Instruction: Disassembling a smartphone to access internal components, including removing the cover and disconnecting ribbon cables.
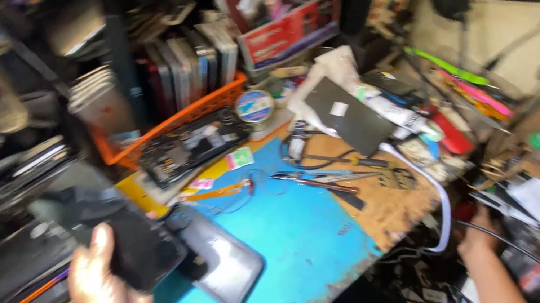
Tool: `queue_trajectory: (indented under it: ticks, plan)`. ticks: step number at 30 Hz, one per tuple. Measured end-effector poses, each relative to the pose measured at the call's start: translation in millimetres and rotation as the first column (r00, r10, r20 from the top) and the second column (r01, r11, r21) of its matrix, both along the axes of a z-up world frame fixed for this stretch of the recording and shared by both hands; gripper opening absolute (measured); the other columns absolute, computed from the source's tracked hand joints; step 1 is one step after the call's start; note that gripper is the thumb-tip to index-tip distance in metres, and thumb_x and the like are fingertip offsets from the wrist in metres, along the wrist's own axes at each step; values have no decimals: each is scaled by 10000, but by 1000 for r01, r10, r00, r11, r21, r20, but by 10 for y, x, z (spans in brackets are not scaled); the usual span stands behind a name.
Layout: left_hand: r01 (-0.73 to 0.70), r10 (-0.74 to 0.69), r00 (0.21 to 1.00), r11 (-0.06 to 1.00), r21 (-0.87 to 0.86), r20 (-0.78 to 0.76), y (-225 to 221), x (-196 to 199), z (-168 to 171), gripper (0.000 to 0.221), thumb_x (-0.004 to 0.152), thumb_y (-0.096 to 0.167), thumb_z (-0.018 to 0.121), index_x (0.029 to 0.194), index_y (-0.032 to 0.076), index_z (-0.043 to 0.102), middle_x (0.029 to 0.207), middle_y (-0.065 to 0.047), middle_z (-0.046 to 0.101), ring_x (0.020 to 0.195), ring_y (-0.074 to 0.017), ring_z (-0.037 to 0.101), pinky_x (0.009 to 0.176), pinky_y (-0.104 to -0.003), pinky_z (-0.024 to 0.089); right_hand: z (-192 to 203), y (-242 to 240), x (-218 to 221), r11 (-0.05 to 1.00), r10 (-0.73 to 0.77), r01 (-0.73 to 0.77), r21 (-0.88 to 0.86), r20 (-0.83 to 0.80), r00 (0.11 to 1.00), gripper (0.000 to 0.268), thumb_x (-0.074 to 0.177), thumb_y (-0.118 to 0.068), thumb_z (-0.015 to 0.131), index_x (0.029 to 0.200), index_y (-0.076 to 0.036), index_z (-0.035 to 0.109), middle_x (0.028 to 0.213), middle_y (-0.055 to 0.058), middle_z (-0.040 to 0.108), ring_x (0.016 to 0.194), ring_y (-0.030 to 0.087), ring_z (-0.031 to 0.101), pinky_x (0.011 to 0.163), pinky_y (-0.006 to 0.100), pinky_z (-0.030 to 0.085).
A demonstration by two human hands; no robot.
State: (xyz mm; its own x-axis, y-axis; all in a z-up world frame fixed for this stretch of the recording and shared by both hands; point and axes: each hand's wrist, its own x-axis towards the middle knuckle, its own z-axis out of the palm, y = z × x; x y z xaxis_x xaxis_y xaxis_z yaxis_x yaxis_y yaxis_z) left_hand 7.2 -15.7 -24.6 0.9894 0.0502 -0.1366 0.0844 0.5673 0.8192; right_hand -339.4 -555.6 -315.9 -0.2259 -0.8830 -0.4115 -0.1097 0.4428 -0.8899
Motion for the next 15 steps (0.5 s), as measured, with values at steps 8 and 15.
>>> queue_trajectory:
  ticks: [8, 15]
  plan:
    - [-86, 67, 990, 985, -152, -127, -33, 14, 187, 98, 917, 106, 737, 968, 54, 671, 904, -237, 754, 783, -346, 772, 764, -540, 657, -51, -311, 501, 939, 339, -331, 96, -79, 938, 415, 1003, -524, 719, 985, -116, 644, 929, 100, 663, 723, 278, 695, 531, 484, 579]
    - [8, -32, 990, 985, -174, -138, 53, 52, 188, 188, 948, 127, 697, 1121, 54, 701, 1028, -260, 756, 878, -376, 766, 790, -541, 638, 290, -579, 536, 825, 548, -527, 204, -58, 834, 440, 1003, -525, 709, 929, -97, 633, 881, 108, 635, 701, 282, 671, 571, 488, 572]
